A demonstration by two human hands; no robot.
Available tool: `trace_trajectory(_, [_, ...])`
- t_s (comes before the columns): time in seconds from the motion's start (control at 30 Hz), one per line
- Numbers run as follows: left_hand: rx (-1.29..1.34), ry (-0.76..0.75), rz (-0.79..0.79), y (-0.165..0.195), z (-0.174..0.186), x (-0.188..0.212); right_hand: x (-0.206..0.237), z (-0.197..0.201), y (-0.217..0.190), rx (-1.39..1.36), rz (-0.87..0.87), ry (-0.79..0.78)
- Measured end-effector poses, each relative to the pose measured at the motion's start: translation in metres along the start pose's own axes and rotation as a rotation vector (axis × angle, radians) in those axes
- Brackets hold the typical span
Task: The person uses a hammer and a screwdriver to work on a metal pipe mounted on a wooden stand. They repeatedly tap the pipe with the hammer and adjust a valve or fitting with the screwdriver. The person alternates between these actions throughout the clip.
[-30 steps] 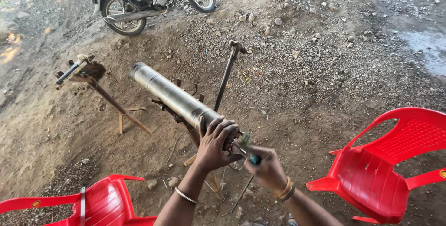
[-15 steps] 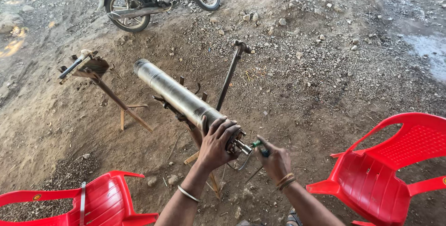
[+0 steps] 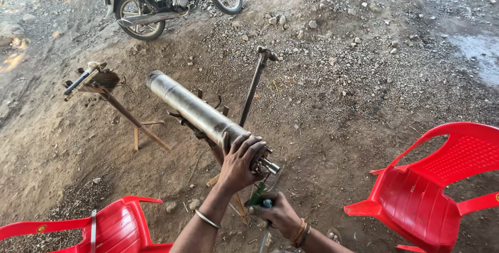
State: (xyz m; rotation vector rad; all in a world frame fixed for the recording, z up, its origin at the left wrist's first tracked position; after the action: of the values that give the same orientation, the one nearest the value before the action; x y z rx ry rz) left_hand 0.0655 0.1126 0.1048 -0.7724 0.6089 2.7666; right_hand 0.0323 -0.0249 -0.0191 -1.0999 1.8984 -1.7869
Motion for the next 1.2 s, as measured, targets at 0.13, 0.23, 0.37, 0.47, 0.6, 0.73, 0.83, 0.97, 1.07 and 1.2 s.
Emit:
trace_trajectory(0.13, [-0.011, 0.006, 0.003, 0.003, 0.007, 0.001, 0.009, -0.011, -0.046, -0.270, 0.233, -0.059])
trace_trajectory(0.23, [0.001, -0.002, 0.019, 0.004, 0.010, -0.001, 0.005, 0.002, -0.064, -0.325, 0.209, 0.000])
trace_trajectory(0.37, [-0.048, -0.011, 0.033, 0.007, 0.012, -0.002, 0.006, 0.015, -0.075, -0.285, 0.129, 0.067])
trace_trajectory(0.47, [0.007, 0.034, 0.009, 0.009, 0.015, -0.002, 0.010, 0.016, -0.082, -0.129, 0.163, 0.100])
trace_trajectory(0.6, [0.006, 0.039, 0.010, 0.010, 0.014, -0.001, 0.013, 0.015, -0.085, 0.019, 0.231, 0.108])
trace_trajectory(0.73, [-0.011, -0.020, 0.069, 0.008, 0.009, -0.002, 0.019, 0.023, -0.081, 0.111, 0.292, 0.150])
trace_trajectory(0.83, [0.014, -0.017, 0.066, 0.009, 0.008, -0.001, 0.037, 0.031, -0.096, 0.324, 0.558, 0.239])
trace_trajectory(0.97, [0.029, 0.006, 0.061, 0.009, 0.008, 0.002, 0.052, 0.033, -0.124, 0.722, 0.787, 0.501])
trace_trajectory(1.07, [0.036, 0.032, 0.044, 0.009, 0.009, 0.001, 0.042, 0.019, -0.147, 1.034, 0.963, 0.546])
trace_trajectory(1.2, [-0.020, 0.022, 0.046, 0.008, 0.009, -0.002, 0.031, 0.025, -0.166, 0.948, 1.116, 0.632])
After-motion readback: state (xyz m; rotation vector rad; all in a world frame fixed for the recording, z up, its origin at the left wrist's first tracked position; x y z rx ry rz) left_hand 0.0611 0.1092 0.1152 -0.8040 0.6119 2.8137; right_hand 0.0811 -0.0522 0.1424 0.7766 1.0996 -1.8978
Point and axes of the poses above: each hand's wrist, its own x-axis away from the middle knuckle, its own z-axis out of the back of the hand, y = z × x, the point moved 7 cm from there along -x, towards the middle knuckle, and after that the axes turned 1 degree about y, right-handed, at the moved point
